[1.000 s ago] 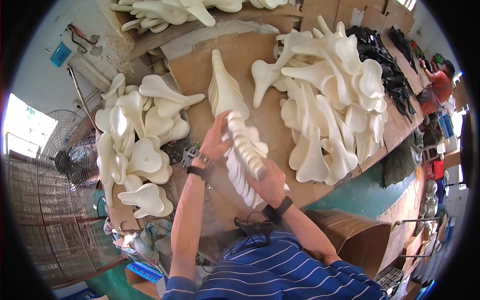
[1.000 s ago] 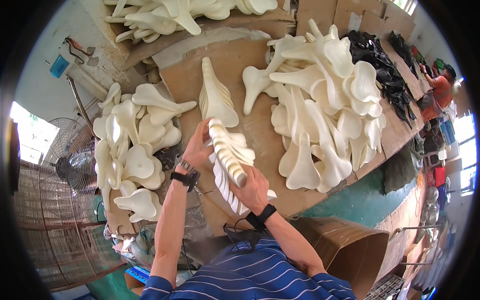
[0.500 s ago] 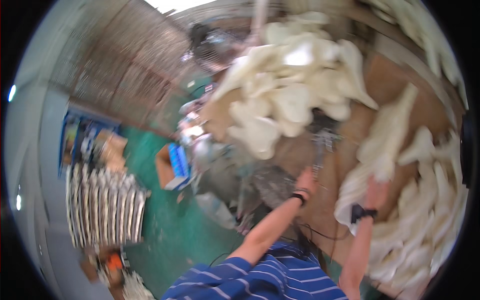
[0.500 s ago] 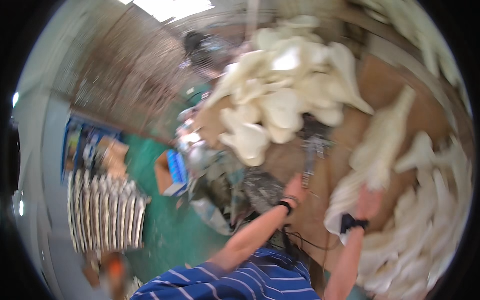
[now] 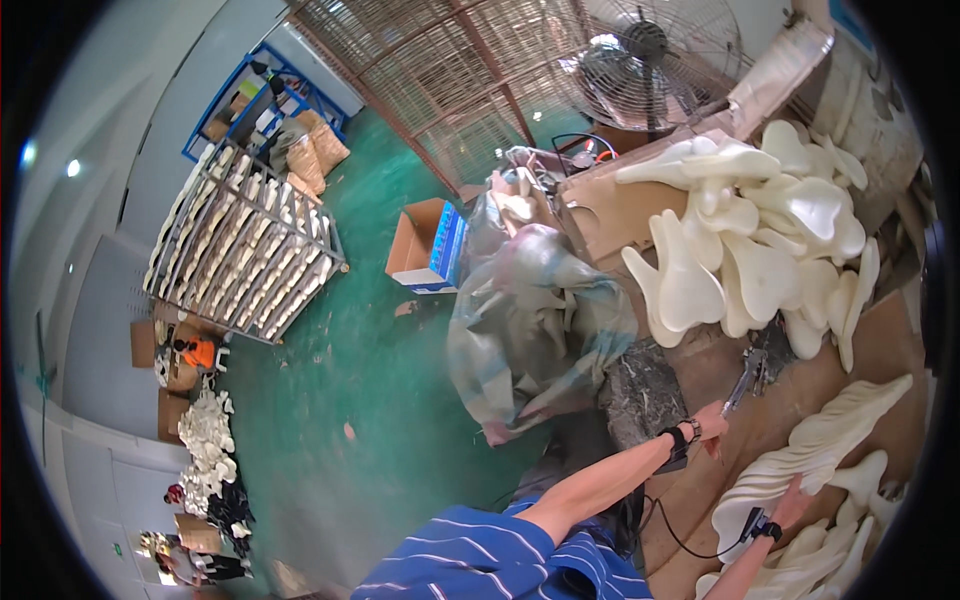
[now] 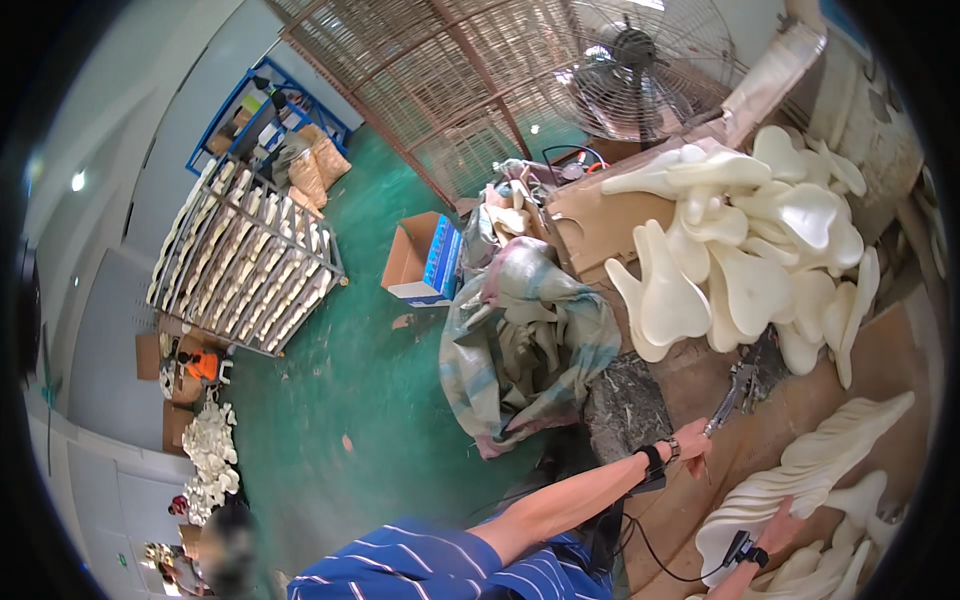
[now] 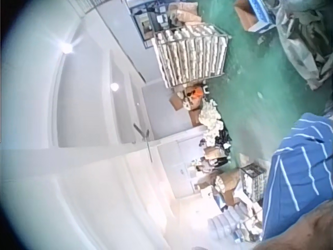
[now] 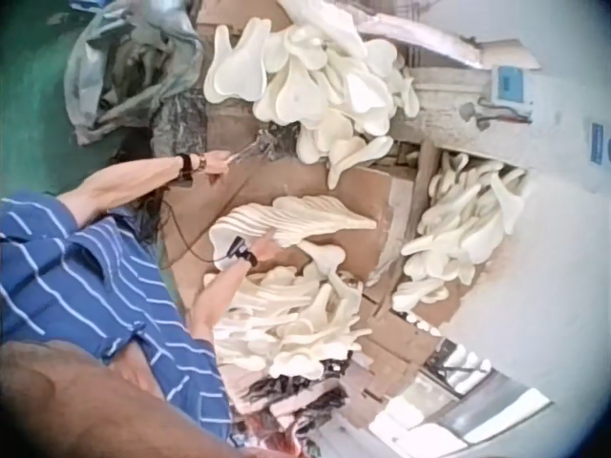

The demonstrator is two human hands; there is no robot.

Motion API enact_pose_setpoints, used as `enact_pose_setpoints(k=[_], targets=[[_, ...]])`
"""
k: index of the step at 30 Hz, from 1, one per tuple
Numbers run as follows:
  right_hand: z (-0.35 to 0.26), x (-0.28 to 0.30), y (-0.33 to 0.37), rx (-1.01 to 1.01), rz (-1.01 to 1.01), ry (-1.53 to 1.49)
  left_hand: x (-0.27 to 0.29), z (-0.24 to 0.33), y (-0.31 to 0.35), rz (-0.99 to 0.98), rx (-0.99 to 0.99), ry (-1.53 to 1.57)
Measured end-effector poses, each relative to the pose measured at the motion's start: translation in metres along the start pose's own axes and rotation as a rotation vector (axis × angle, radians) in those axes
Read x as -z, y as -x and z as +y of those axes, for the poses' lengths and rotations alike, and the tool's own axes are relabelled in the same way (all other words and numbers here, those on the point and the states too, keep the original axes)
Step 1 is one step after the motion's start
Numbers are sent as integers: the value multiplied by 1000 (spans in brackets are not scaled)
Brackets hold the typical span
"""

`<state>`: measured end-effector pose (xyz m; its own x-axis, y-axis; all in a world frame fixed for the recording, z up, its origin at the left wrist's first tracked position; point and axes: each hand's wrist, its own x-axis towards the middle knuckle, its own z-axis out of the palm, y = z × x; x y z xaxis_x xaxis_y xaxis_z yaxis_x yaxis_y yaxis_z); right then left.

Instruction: The person retrieves white bicycle seats from a large woven sack and places them onto a wooden table. They repeatedly pick up individual seats, inspect them, and arrange them into neat rows on the table surface. The person also handles a cardboard box and continues to sort the seats throughout the clip.

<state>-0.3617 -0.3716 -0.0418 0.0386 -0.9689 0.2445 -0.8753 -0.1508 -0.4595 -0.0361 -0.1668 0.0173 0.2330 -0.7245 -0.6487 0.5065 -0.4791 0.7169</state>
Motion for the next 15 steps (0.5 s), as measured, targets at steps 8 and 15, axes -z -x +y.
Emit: enact_pose_setpoints(k=[8,15], targets=[[7,-9,17,220,267,117,79,-39,99,-106,-116,373],[-186,80,105,351,343,-165,108,-62,160,-177,-150,287]])
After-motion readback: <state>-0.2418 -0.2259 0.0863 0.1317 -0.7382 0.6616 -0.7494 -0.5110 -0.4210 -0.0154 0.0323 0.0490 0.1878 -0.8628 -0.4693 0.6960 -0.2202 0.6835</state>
